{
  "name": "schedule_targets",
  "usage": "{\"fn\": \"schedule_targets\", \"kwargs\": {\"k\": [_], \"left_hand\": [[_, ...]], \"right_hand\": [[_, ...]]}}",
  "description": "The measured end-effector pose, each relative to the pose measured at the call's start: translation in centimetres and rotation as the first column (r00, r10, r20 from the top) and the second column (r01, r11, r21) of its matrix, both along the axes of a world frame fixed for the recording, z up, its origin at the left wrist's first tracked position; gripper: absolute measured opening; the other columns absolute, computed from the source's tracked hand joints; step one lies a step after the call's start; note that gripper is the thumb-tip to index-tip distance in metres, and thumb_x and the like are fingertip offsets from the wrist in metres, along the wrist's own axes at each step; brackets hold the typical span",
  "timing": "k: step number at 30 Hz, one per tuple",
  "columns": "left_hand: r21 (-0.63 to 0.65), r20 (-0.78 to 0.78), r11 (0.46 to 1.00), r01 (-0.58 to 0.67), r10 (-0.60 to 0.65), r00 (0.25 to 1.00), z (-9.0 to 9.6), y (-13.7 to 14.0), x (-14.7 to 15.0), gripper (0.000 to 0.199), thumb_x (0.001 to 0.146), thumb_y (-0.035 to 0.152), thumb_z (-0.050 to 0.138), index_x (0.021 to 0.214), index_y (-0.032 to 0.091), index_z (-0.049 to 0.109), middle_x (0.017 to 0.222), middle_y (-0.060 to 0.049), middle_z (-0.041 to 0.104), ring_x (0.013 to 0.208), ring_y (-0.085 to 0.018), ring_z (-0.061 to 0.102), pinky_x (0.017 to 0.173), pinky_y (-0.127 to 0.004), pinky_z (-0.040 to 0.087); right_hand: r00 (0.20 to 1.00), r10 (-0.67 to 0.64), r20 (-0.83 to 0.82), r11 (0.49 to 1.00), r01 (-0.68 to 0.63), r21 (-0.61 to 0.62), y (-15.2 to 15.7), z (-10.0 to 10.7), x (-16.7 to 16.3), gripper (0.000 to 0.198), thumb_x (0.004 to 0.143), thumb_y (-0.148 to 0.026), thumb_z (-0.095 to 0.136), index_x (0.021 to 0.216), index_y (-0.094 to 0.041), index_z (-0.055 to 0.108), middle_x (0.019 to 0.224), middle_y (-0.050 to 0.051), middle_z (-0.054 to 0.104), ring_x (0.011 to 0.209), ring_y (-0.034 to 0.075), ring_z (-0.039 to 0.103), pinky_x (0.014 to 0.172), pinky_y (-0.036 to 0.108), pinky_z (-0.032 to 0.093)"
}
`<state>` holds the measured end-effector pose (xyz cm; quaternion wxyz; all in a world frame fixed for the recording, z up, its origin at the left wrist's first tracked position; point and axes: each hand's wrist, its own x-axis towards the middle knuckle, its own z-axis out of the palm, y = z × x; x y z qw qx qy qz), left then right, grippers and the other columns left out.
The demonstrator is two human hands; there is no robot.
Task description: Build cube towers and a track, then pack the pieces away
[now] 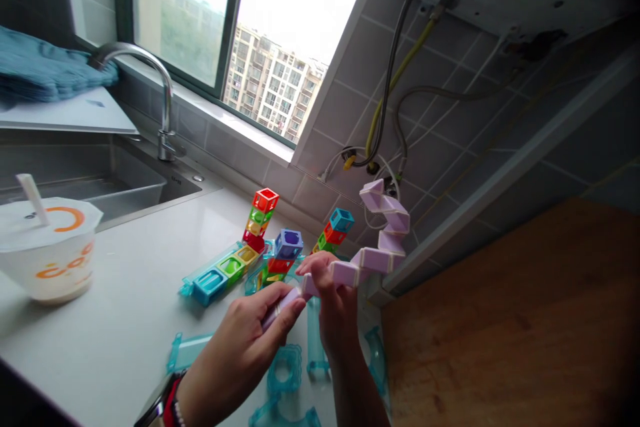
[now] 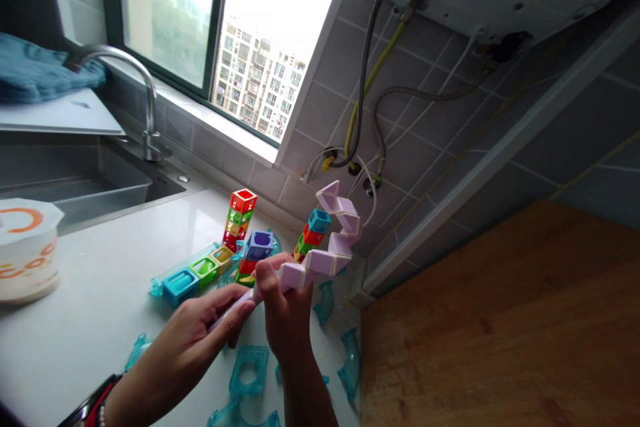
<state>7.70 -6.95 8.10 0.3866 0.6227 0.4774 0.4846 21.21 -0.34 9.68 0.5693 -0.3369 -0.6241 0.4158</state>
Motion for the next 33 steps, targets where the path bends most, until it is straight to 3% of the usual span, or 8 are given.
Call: {"fn": "schedule_targets", "kwargs": {"k": [3,7,12,20,27,30,33], "left_hand": [[0.025,0.048,1.000,0.000,-0.001,0.999,-0.2,0.1,-0.1,0.022,0.103,0.040,0.055,0.100,0.021,0.066,0.088,0.000,0.067,0.077,-0.016,0.057,0.071,-0.023,0.045],[0.024,0.055,0.998,0.065,-0.066,0.996,-0.6,0.2,-0.2,0.025,0.104,0.038,0.052,0.091,0.020,0.065,0.076,0.002,0.059,0.066,-0.013,0.047,0.062,-0.022,0.041],[0.085,-0.031,0.996,0.038,-0.035,0.999,-0.7,0.3,-0.4,0.021,0.105,0.038,0.052,0.105,0.021,0.065,0.091,0.000,0.068,0.079,-0.015,0.059,0.073,-0.023,0.046],[0.305,-0.243,0.952,-0.013,0.091,0.966,-0.4,0.2,-0.7,0.014,0.103,0.034,0.058,0.107,0.023,0.065,0.090,0.000,0.072,0.075,-0.015,0.067,0.070,-0.024,0.050],[0.492,-0.202,0.868,-0.064,0.186,0.962,-1.0,0.0,-0.4,0.022,0.097,0.032,0.070,0.117,0.023,0.068,0.096,-0.003,0.077,0.082,-0.018,0.073,0.076,-0.024,0.053],[0.455,-0.142,0.876,-0.160,0.249,0.958,-0.7,-0.3,-0.5,0.024,0.092,0.036,0.075,0.112,0.022,0.070,0.093,-0.003,0.077,0.078,-0.018,0.070,0.074,-0.024,0.053],[0.298,-0.087,0.943,-0.149,0.182,0.979,-0.1,-0.4,-1.0,0.022,0.095,0.040,0.071,0.105,0.020,0.070,0.089,-0.003,0.073,0.075,-0.017,0.065,0.070,-0.024,0.051]], "right_hand": [[0.983,0.018,0.184,1.000,-0.020,0.010,-0.2,0.1,-0.1,0.037,0.086,-0.053,0.073,0.076,-0.020,0.059,0.067,-0.003,0.056,0.061,0.014,0.055,0.061,0.027,0.045],[0.948,-0.101,0.301,0.991,0.070,0.114,-0.5,0.3,-0.1,0.046,0.093,-0.052,0.064,0.063,-0.023,0.046,0.057,-0.005,0.044,0.055,0.013,0.047,0.057,0.027,0.040],[0.900,-0.050,0.432,0.992,-0.004,0.123,-0.2,0.2,0.6,0.049,0.097,-0.053,0.059,0.060,-0.023,0.046,0.058,-0.002,0.048,0.057,0.016,0.050,0.057,0.030,0.040],[0.968,0.099,0.233,0.994,-0.087,-0.060,0.0,0.5,0.7,0.048,0.091,-0.055,0.066,0.061,-0.022,0.050,0.058,-0.003,0.046,0.055,0.012,0.045,0.050,0.025,0.039],[0.966,0.214,0.142,0.947,-0.169,-0.273,-0.2,0.6,0.9,0.050,0.089,-0.063,0.066,0.066,-0.021,0.053,0.055,-0.005,0.045,0.050,0.011,0.041,0.044,0.024,0.033],[0.952,0.298,0.064,0.908,-0.262,-0.328,-0.2,0.6,0.9,0.054,0.090,-0.064,0.067,0.062,-0.021,0.049,0.050,-0.007,0.040,0.044,0.008,0.033,0.041,0.023,0.024],[0.950,0.312,-0.003,0.908,-0.299,-0.293,-0.2,0.7,0.6,0.057,0.092,-0.062,0.065,0.056,-0.021,0.047,0.046,-0.007,0.038,0.042,0.008,0.030,0.042,0.025,0.021]]}}
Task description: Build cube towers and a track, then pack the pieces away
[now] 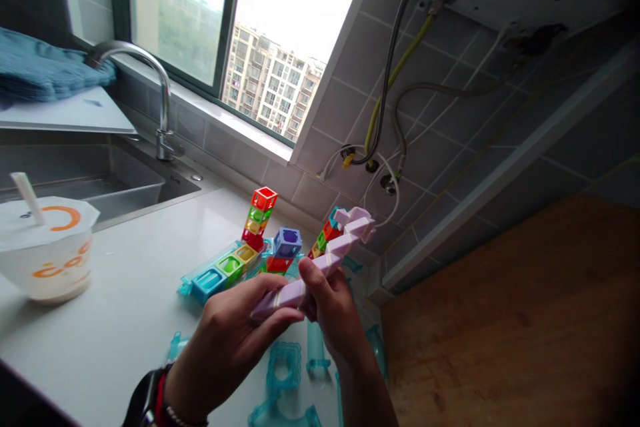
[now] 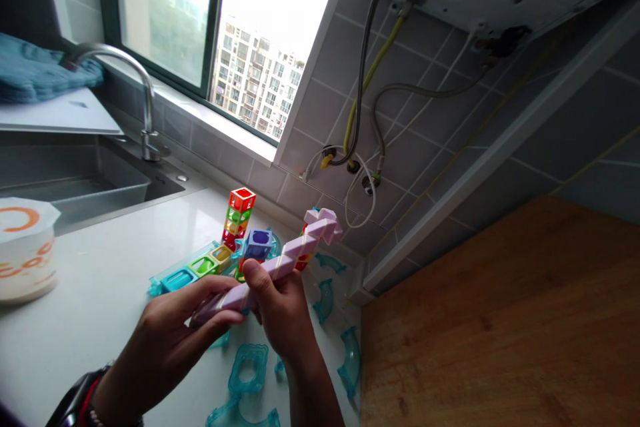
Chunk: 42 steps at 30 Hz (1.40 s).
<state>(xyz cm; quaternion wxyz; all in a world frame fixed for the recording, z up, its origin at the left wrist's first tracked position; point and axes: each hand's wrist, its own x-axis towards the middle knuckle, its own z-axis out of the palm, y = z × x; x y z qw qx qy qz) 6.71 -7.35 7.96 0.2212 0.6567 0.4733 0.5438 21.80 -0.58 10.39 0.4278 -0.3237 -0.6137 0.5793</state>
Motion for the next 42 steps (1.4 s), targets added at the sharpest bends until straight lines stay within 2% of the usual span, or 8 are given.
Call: {"fn": "schedule_targets", "kwargs": {"k": [5,8,10,16,21,26,32,42], "left_hand": [[-0.186,0.480,0.871,0.455,-0.324,0.816,-0.2,0.3,0.1,0.033,0.096,0.052,0.065,0.097,0.019,0.062,0.070,0.003,0.052,0.054,-0.008,0.039,0.046,-0.017,0.032],[-0.150,0.743,0.715,0.683,-0.374,0.555,-1.1,0.4,1.1,0.046,0.087,0.064,0.071,0.096,0.020,0.058,0.060,0.009,0.037,0.044,-0.004,0.023,0.040,-0.016,0.018],[-0.142,0.791,0.691,0.709,-0.351,0.500,-1.6,0.5,1.8,0.056,0.081,0.068,0.075,0.107,0.020,0.061,0.061,0.008,0.043,0.042,-0.004,0.030,0.040,-0.017,0.023],[-0.220,0.686,0.802,0.555,-0.278,0.673,-1.7,0.6,2.7,0.071,0.082,0.062,0.076,0.135,0.018,0.059,0.057,0.005,0.053,0.041,-0.011,0.047,0.040,-0.022,0.037],[-0.245,0.529,0.919,0.310,-0.141,0.837,-1.3,0.9,2.0,0.055,0.094,0.054,0.065,0.134,0.016,0.059,0.059,0.006,0.053,0.042,-0.009,0.043,0.039,-0.019,0.036],[-0.245,0.182,0.969,-0.026,0.072,0.981,-0.7,0.9,0.5,0.026,0.090,0.038,0.072,0.107,0.020,0.067,0.078,-0.001,0.069,0.062,-0.015,0.061,0.052,-0.020,0.048],[-0.315,0.165,0.939,0.134,-0.085,0.983,-0.3,1.2,-0.8,0.023,0.097,0.041,0.062,0.106,0.021,0.066,0.068,0.002,0.065,0.054,-0.014,0.058,0.049,-0.021,0.046],[-0.273,0.323,0.916,0.294,-0.201,0.925,-0.8,1.4,-0.6,0.032,0.101,0.050,0.056,0.093,0.019,0.060,0.060,0.006,0.050,0.046,-0.008,0.041,0.041,-0.018,0.030]], "right_hand": [[0.989,-0.044,-0.141,0.966,0.078,0.247,-0.5,0.2,-0.6,0.038,0.089,-0.059,0.070,0.080,-0.022,0.070,0.079,0.004,0.066,0.075,0.020,0.063,0.068,0.031,0.050],[0.967,0.128,-0.222,0.963,-0.067,0.262,-0.9,0.2,-0.8,0.045,0.084,-0.065,0.071,0.103,-0.025,0.078,0.113,0.011,0.072,0.112,0.031,0.065,0.095,0.044,0.054],[0.926,0.270,-0.264,0.952,-0.217,0.215,-1.2,0.2,-0.8,0.040,0.082,-0.063,0.071,0.094,-0.026,0.081,0.106,0.011,0.076,0.112,0.034,0.067,0.102,0.050,0.052],[0.913,0.284,-0.294,0.957,-0.252,0.142,-1.3,0.4,-0.9,0.022,0.084,-0.040,0.069,0.067,-0.027,0.075,0.079,0.007,0.079,0.101,0.032,0.072,0.104,0.054,0.051],[0.990,0.017,-0.137,0.964,0.020,0.265,-1.3,0.3,-1.6,0.012,0.086,-0.029,0.070,0.077,-0.024,0.077,0.100,0.007,0.081,0.112,0.029,0.069,0.110,0.049,0.048],[0.986,-0.084,-0.143,0.987,0.102,0.123,-1.1,-1.0,-2.4,0.015,0.090,-0.030,0.069,0.081,-0.022,0.077,0.111,0.007,0.079,0.108,0.026,0.072,0.102,0.041,0.053],[0.956,-0.288,-0.050,0.921,0.291,0.259,-0.4,-1.0,-2.0,0.025,0.092,-0.042,0.068,0.082,-0.019,0.074,0.095,0.007,0.077,0.094,0.022,0.071,0.092,0.035,0.054],[0.906,-0.401,0.137,0.822,0.290,0.489,0.1,-1.5,-0.8,0.039,0.086,-0.050,0.073,0.068,-0.021,0.055,0.057,-0.004,0.055,0.052,0.013,0.053,0.053,0.025,0.044]]}}
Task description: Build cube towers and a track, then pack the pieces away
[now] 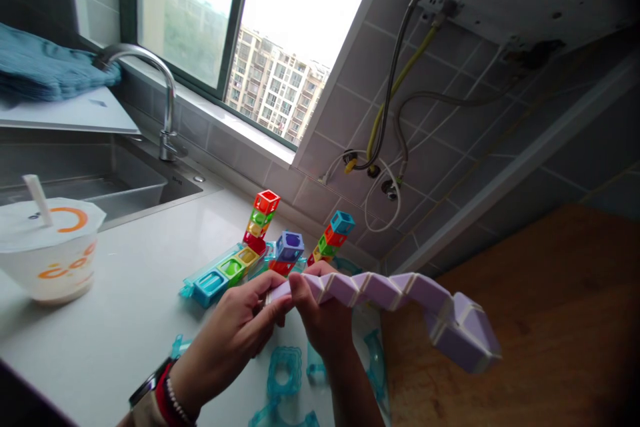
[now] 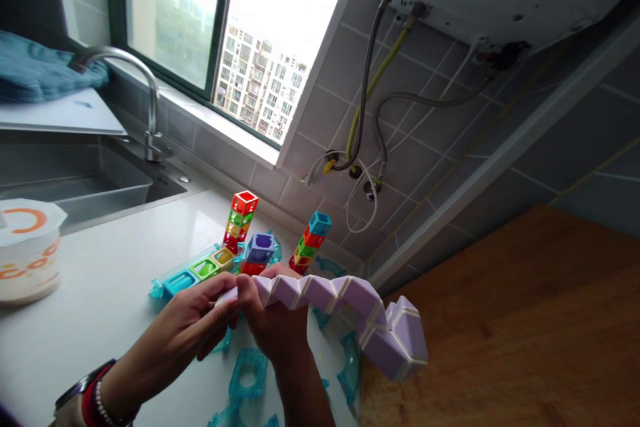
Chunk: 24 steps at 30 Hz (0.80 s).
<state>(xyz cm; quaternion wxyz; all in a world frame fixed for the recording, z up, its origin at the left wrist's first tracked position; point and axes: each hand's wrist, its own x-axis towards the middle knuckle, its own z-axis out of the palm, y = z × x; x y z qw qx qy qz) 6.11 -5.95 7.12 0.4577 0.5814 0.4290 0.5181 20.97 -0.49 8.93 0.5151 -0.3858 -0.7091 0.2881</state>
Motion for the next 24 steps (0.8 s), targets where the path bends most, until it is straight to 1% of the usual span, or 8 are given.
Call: {"fn": "schedule_targets", "kwargs": {"k": [3,6,9,11,13,17,19,24], "left_hand": [[-0.043,0.057,0.999,0.021,-0.019,0.998,-0.3,0.2,0.7,0.037,0.102,0.054,0.053,0.088,0.019,0.057,0.062,0.007,0.048,0.043,-0.007,0.037,0.038,-0.018,0.028],[-0.119,0.152,0.992,0.052,-0.033,0.988,-0.8,0.4,1.4,0.040,0.100,0.059,0.054,0.088,0.020,0.054,0.060,0.009,0.043,0.041,-0.005,0.030,0.036,-0.016,0.025],[-0.224,0.276,0.965,0.138,-0.073,0.958,-1.0,0.7,1.8,0.047,0.097,0.067,0.053,0.088,0.021,0.050,0.054,0.011,0.040,0.037,-0.005,0.026,0.033,-0.016,0.020],[-0.273,0.343,0.942,0.196,-0.095,0.935,-1.0,0.8,2.1,0.050,0.095,0.072,0.050,0.089,0.022,0.048,0.051,0.011,0.041,0.033,-0.005,0.029,0.031,-0.015,0.019],[-0.305,0.388,0.922,0.239,-0.109,0.915,-0.7,0.7,2.3,0.051,0.095,0.073,0.050,0.091,0.022,0.047,0.052,0.010,0.043,0.032,-0.005,0.030,0.030,-0.014,0.020],[-0.336,0.481,0.882,0.332,-0.142,0.865,-0.3,0.3,2.6,0.053,0.092,0.075,0.052,0.093,0.022,0.049,0.052,0.012,0.037,0.034,-0.003,0.020,0.031,-0.013,0.018],[-0.355,0.488,0.865,0.355,-0.153,0.859,-0.4,0.1,2.6,0.057,0.088,0.080,0.053,0.091,0.023,0.049,0.051,0.013,0.033,0.035,-0.004,0.018,0.030,-0.013,0.017],[-0.468,0.407,0.827,0.311,-0.111,0.907,-1.0,0.0,2.2,0.066,0.080,0.087,0.054,0.090,0.022,0.053,0.047,0.013,0.031,0.035,-0.005,0.018,0.030,-0.014,0.015]], "right_hand": [[0.998,-0.065,-0.025,0.997,0.064,-0.039,0.0,0.0,-0.3,0.038,0.087,-0.048,0.071,0.066,-0.021,0.054,0.056,-0.002,0.055,0.051,0.014,0.054,0.053,0.026,0.045],[0.997,-0.047,-0.058,0.995,0.042,-0.087,0.1,0.1,-0.6,0.037,0.086,-0.044,0.072,0.064,-0.021,0.054,0.055,-0.001,0.057,0.052,0.015,0.055,0.054,0.027,0.045],[0.998,-0.025,-0.060,0.994,0.018,-0.106,0.4,-0.2,-0.8,0.038,0.086,-0.040,0.072,0.060,-0.021,0.052,0.052,-0.003,0.053,0.050,0.014,0.050,0.050,0.026,0.040],[0.998,-0.048,-0.046,0.996,0.044,-0.080,0.7,-0.7,-0.8,0.040,0.086,-0.040,0.073,0.059,-0.022,0.049,0.051,-0.004,0.048,0.049,0.012,0.045,0.049,0.026,0.036],[0.996,-0.086,-0.027,0.996,0.086,-0.021,1.0,-1.1,-0.7,0.045,0.085,-0.043,0.074,0.058,-0.022,0.045,0.051,-0.006,0.044,0.049,0.011,0.040,0.050,0.025,0.034],[0.990,-0.142,-0.001,0.982,0.141,0.123,1.3,-1.4,-0.3,0.055,0.084,-0.049,0.074,0.053,-0.022,0.038,0.048,-0.007,0.038,0.047,0.009,0.035,0.049,0.025,0.030],[0.993,-0.119,0.009,0.982,0.116,0.147,1.4,-1.4,-0.2,0.057,0.084,-0.052,0.074,0.051,-0.022,0.037,0.046,-0.007,0.037,0.045,0.008,0.034,0.047,0.025,0.029],[1.000,0.006,0.005,0.996,-0.006,0.090,1.8,-1.4,-0.1,0.058,0.085,-0.052,0.073,0.049,-0.021,0.039,0.045,-0.007,0.036,0.043,0.007,0.034,0.046,0.024,0.029]]}}
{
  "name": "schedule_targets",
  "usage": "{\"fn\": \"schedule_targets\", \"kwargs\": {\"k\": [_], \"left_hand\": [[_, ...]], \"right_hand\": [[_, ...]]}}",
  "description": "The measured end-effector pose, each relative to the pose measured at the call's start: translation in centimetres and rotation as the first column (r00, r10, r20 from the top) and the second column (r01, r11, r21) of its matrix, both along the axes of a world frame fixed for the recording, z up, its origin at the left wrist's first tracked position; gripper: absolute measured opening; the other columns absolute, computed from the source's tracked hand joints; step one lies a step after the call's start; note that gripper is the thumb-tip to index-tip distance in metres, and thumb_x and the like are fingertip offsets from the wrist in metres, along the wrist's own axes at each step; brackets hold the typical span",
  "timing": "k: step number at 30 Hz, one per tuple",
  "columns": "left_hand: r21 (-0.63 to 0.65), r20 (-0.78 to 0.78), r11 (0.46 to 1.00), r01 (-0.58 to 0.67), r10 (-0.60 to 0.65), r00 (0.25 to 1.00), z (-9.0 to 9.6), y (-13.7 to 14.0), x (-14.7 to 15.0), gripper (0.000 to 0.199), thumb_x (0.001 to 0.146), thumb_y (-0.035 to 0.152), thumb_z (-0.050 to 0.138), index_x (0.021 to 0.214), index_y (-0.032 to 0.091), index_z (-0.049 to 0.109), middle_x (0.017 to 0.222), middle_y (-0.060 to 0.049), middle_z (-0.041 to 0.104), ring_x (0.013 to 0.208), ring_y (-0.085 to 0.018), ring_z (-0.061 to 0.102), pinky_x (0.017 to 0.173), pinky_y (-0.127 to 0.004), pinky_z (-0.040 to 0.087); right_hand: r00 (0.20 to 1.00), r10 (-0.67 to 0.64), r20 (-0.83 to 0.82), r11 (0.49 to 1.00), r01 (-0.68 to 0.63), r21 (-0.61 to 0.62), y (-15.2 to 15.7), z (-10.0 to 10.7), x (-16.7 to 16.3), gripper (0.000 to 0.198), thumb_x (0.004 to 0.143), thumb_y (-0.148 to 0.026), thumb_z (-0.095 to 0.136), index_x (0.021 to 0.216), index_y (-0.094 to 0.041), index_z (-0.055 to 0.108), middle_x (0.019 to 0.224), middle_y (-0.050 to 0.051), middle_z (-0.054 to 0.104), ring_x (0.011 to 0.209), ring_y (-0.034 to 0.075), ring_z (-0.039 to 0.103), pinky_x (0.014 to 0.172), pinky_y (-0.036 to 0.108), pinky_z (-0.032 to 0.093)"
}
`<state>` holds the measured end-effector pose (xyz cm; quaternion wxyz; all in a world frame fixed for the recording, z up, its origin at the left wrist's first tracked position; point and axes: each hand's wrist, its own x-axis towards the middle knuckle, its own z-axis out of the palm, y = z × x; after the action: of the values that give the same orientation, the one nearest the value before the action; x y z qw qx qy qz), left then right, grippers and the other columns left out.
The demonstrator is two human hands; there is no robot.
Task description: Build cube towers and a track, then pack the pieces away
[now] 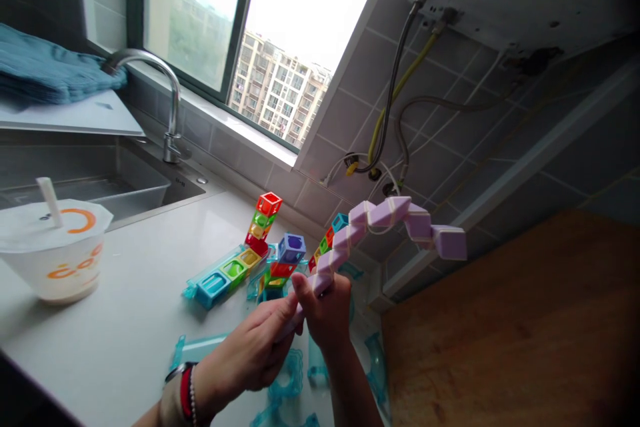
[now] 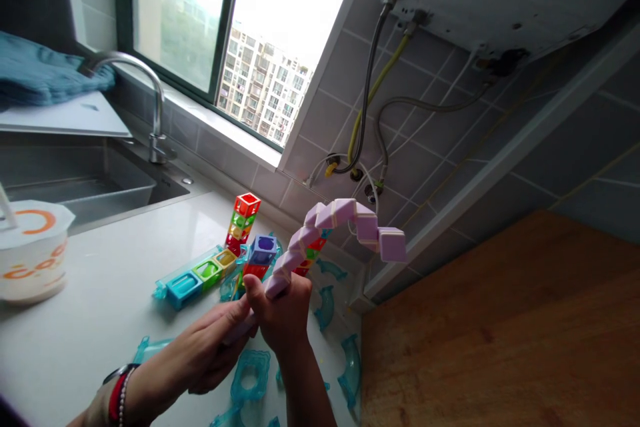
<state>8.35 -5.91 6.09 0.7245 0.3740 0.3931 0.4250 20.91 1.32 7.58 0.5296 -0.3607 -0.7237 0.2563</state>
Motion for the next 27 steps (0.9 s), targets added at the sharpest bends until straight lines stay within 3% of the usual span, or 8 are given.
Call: {"fn": "schedule_targets", "kwargs": {"k": [6,9,11,15,18,22,25,27], "left_hand": [[0.006,-0.015,0.997,0.077,-0.077,0.997,0.2,-0.2,-0.7,0.067,0.079,0.088,0.052,0.086,0.022,0.052,0.044,0.012,0.035,0.034,-0.005,0.022,0.031,-0.015,0.019],[0.132,-0.100,0.982,0.137,-0.124,0.987,0.7,-0.2,-1.1,0.069,0.090,0.085,0.037,0.092,0.019,0.057,0.045,0.005,0.050,0.034,-0.010,0.041,0.035,-0.017,0.029],[0.256,-0.179,0.964,0.075,-0.029,0.983,1.0,-0.3,-1.5,0.069,0.097,0.078,0.030,0.108,0.016,0.059,0.056,0.001,0.060,0.041,-0.012,0.052,0.041,-0.019,0.038],[0.528,-0.319,0.849,-0.028,0.228,0.920,1.3,-0.7,-2.3,0.059,0.097,0.060,0.059,0.143,0.024,0.046,0.084,0.000,0.067,0.058,-0.013,0.062,0.053,-0.021,0.051],[0.702,-0.373,0.712,0.009,0.356,0.857,1.5,-0.9,-2.6,0.049,0.089,0.044,0.077,0.132,0.027,0.060,0.103,-0.004,0.069,0.070,-0.014,0.067,0.058,-0.021,0.056],[0.854,-0.315,0.520,-0.013,0.536,0.783,1.4,-0.9,-2.5,0.030,0.090,0.031,0.078,0.119,0.027,0.071,0.102,-0.003,0.073,0.072,-0.012,0.067,0.062,-0.019,0.058],[0.859,-0.264,0.501,-0.104,0.607,0.749,1.0,-0.6,-2.5,0.022,0.092,0.030,0.076,0.113,0.026,0.072,0.094,-0.002,0.074,0.074,-0.013,0.069,0.065,-0.020,0.058],[0.811,-0.246,0.563,-0.161,0.577,0.779,0.7,-0.3,-2.6,0.016,0.095,0.035,0.072,0.104,0.022,0.072,0.084,-0.002,0.072,0.070,-0.014,0.067,0.062,-0.021,0.056]], "right_hand": [[0.989,0.147,0.026,0.981,-0.149,0.127,-0.1,-0.1,0.6,0.057,0.078,-0.047,0.081,0.051,-0.021,0.038,0.049,-0.007,0.037,0.047,0.008,0.034,0.047,0.024,0.029],[0.990,0.139,0.012,0.989,-0.139,0.052,-0.3,-0.3,0.8,0.047,0.079,-0.048,0.079,0.057,-0.022,0.048,0.052,-0.005,0.045,0.047,0.010,0.041,0.048,0.025,0.035],[0.997,0.071,-0.038,0.997,-0.072,-0.035,-0.3,-0.3,0.9,0.042,0.080,-0.048,0.078,0.063,-0.022,0.051,0.054,-0.005,0.048,0.048,0.011,0.044,0.048,0.025,0.038],[0.993,-0.007,-0.120,0.991,-0.009,-0.133,0.0,0.3,0.8,0.046,0.085,-0.047,0.073,0.059,-0.022,0.045,0.052,-0.006,0.041,0.049,0.010,0.039,0.049,0.025,0.035],[0.983,-0.006,-0.185,0.974,-0.037,-0.225,0.2,0.7,0.7,0.048,0.087,-0.048,0.070,0.058,-0.022,0.043,0.053,-0.007,0.036,0.051,0.009,0.032,0.048,0.024,0.029],[0.964,0.007,-0.266,0.940,-0.097,-0.328,0.1,0.7,0.2,0.048,0.087,-0.049,0.070,0.058,-0.021,0.044,0.054,-0.007,0.035,0.052,0.009,0.030,0.048,0.024,0.027],[0.957,0.071,-0.280,0.933,-0.163,-0.320,-0.3,0.8,-0.3,0.048,0.088,-0.048,0.070,0.058,-0.021,0.044,0.054,-0.006,0.037,0.052,0.009,0.031,0.048,0.023,0.026],[0.955,0.112,-0.274,0.930,-0.198,-0.310,-0.6,1.0,-0.5,0.048,0.089,-0.048,0.070,0.058,-0.020,0.046,0.055,-0.006,0.038,0.052,0.009,0.033,0.048,0.023,0.027]]}}
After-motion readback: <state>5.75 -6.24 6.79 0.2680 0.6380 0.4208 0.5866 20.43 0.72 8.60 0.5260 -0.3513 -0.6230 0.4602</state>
